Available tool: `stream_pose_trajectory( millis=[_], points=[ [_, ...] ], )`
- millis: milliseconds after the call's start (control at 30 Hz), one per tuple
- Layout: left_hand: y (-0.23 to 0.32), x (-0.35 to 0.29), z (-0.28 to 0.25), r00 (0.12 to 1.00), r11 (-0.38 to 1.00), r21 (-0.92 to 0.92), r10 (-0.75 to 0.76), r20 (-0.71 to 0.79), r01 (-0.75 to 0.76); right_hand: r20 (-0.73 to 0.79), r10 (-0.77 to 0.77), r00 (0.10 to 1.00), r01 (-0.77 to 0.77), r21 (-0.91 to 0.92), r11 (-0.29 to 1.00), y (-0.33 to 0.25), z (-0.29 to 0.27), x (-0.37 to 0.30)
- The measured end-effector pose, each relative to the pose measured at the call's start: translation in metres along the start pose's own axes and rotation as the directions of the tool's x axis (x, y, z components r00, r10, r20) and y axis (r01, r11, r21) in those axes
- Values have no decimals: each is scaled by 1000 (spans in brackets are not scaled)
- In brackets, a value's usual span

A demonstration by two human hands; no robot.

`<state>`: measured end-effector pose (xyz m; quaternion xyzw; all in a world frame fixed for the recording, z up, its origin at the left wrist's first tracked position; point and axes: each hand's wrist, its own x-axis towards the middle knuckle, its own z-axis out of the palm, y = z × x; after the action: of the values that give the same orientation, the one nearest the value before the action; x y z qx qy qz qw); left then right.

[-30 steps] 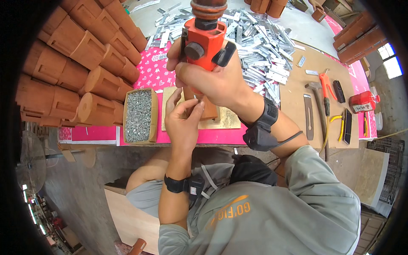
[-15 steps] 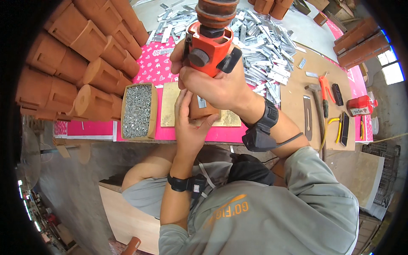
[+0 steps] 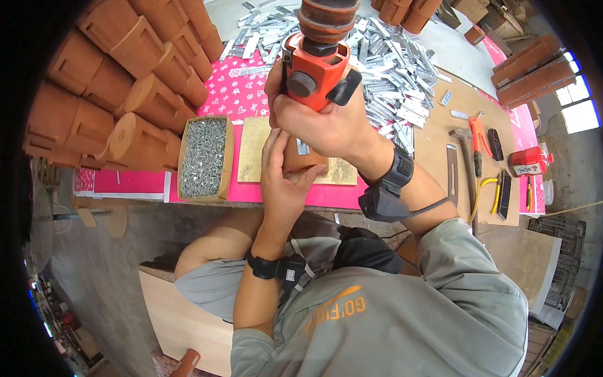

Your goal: Assembling small wooden furniture components by attaching metal plates with screws and finishing the surface.

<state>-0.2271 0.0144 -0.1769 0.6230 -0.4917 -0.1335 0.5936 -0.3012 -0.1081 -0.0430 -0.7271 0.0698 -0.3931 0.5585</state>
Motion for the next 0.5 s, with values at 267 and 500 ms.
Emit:
stream_pose_trajectory(
  millis=[267,500],
  points=[
    [-1,0,2,1000,997,-77,-6,-11,5,-122,27,992,-7,169,986,11,8,-4],
    [3,7,-11,999,1000,15,23,39,-24,-50,7,999,-6,27,1000,16,8,-10]
  ],
)
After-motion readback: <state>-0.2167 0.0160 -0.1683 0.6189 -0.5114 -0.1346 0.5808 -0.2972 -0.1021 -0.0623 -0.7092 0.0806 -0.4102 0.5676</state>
